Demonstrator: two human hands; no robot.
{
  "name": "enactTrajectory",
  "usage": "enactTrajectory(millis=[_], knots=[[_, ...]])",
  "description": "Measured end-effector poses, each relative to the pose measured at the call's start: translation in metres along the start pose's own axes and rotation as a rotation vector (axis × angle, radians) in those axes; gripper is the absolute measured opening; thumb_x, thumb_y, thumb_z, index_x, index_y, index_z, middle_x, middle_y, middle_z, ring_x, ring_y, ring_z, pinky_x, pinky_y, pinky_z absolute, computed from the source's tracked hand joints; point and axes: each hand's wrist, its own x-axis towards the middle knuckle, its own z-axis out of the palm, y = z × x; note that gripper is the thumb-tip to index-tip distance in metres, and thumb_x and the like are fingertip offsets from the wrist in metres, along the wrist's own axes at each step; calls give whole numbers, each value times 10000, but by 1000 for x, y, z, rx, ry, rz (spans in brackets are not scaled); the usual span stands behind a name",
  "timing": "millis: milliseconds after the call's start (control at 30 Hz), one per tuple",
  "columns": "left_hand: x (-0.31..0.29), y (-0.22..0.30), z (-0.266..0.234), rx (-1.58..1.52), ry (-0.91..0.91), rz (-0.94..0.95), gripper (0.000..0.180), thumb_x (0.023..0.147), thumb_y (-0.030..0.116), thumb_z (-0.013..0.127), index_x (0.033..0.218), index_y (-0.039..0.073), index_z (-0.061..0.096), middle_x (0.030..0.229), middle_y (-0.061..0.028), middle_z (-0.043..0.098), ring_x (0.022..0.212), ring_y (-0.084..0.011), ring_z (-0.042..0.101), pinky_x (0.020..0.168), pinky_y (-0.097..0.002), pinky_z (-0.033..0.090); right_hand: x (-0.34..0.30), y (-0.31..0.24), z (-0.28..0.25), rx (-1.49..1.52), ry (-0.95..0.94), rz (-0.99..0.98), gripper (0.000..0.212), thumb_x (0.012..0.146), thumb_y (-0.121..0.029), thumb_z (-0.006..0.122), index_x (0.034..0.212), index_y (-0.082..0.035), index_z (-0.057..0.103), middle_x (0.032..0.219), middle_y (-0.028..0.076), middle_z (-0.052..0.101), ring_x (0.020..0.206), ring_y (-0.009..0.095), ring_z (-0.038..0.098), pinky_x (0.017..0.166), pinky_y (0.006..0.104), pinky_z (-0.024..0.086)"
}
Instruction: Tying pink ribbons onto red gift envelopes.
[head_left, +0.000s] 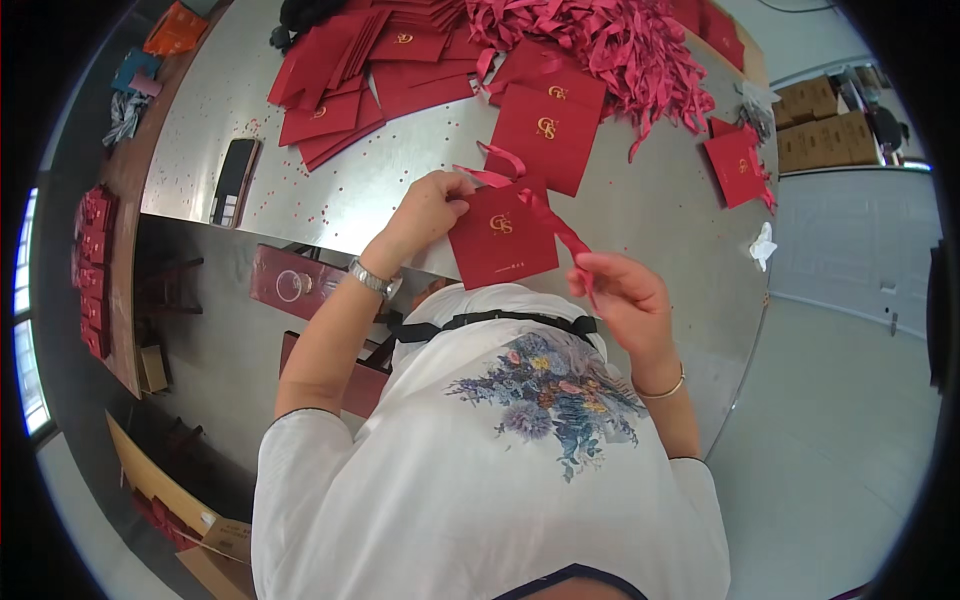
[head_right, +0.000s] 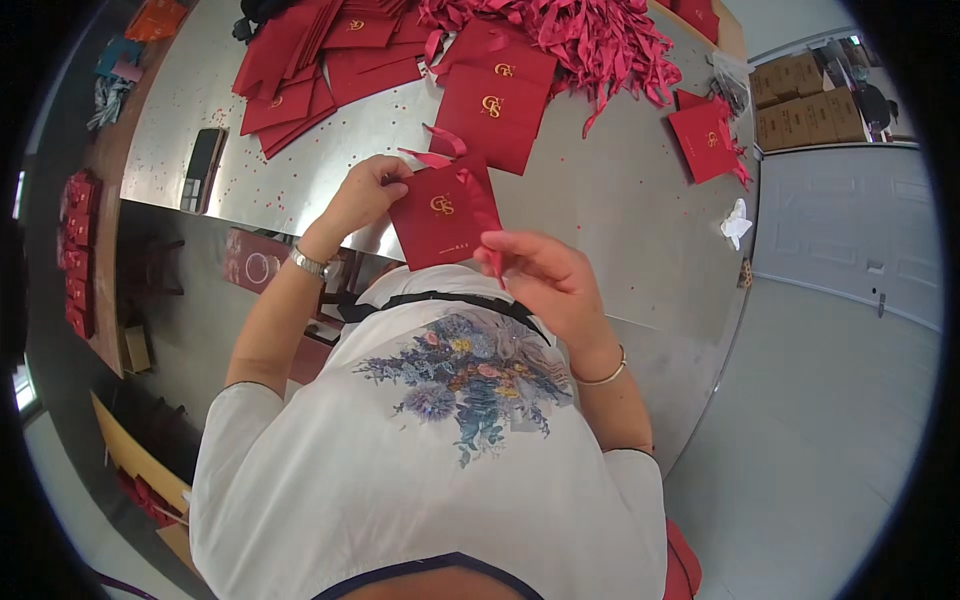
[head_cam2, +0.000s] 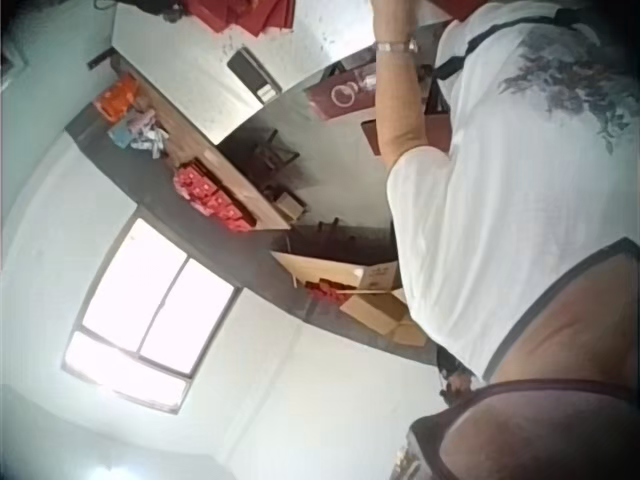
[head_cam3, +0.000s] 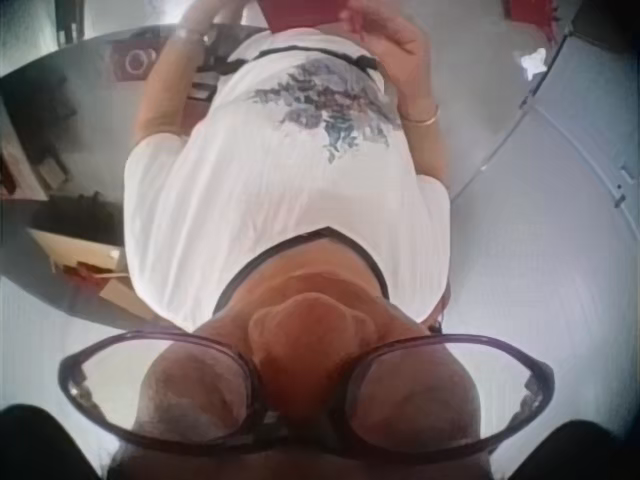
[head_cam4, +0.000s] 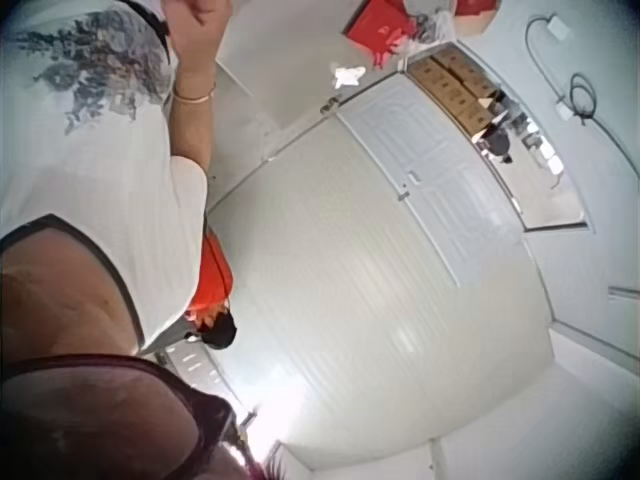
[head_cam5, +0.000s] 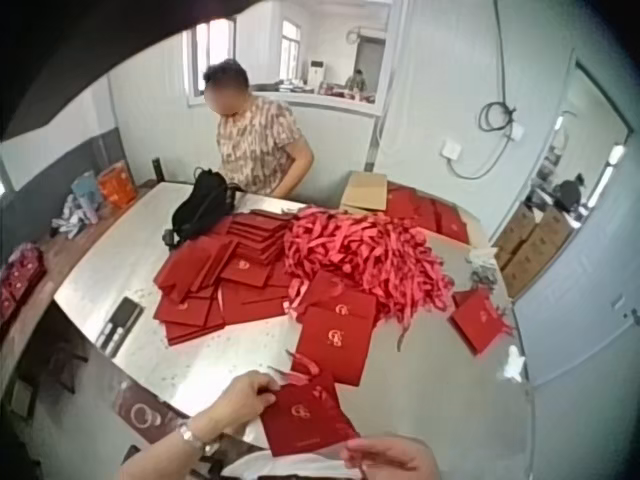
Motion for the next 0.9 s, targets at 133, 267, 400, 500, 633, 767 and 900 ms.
enactTrajectory(millis=[133,267,400,500,633,767,900], knots=[[2,5,-13,-62,-137,-141,163,758,10,635,919,-12,657,850,-102,661,799,-190,621,748,-297,491,19,12,7,-433,-12,9,153,801,99,589,931,42,644,918,95,614,828,129,592,733,234,480],[-2,2,-18,-72,-150,-210,171,768,40,648,925,-28,662,823,-104,674,749,-166,617,718,-288,494,61,62,6,-1111,32,-473,89,785,-77,688,842,-15,657,811,126,622,743,262,603,713,352,504],[-4,-4,-16,-86,-130,-189,190,767,71,660,929,-29,662,821,-113,676,746,-180,622,717,-293,496,77,89,16,-1038,24,-23,181,857,-192,587,758,-45,624,730,172,627,734,345,615,703,450,499],[-4,-13,-13,-101,-120,-202,200,767,80,659,936,-26,661,844,-127,676,772,-201,631,732,-298,495,83,103,17,-1298,27,26,176,863,-222,592,805,-66,650,701,160,632,655,338,630,594,426,495],[-7,-15,-11,-61,-81,-138,204,766,83,656,939,-25,660,868,-140,671,806,-223,637,753,-306,495,90,111,15,-1364,19,-60,179,844,-239,586,758,-94,646,653,145,623,613,347,620,543,440,484],[-7,-14,-12,-79,-57,-136,205,765,87,660,938,-24,661,903,-148,659,835,-237,638,776,-311,496,93,112,20,-1364,3,-135,201,827,-228,561,697,-82,607,619,138,620,575,332,625,535,463,498],[-7,-7,-16,-47,-77,-101,211,765,89,664,943,-25,661,926,-152,653,848,-243,637,785,-312,497,95,114,22,-1342,55,-164,208,815,-231,570,678,-78,604,600,138,615,554,327,622,521,457,501]])
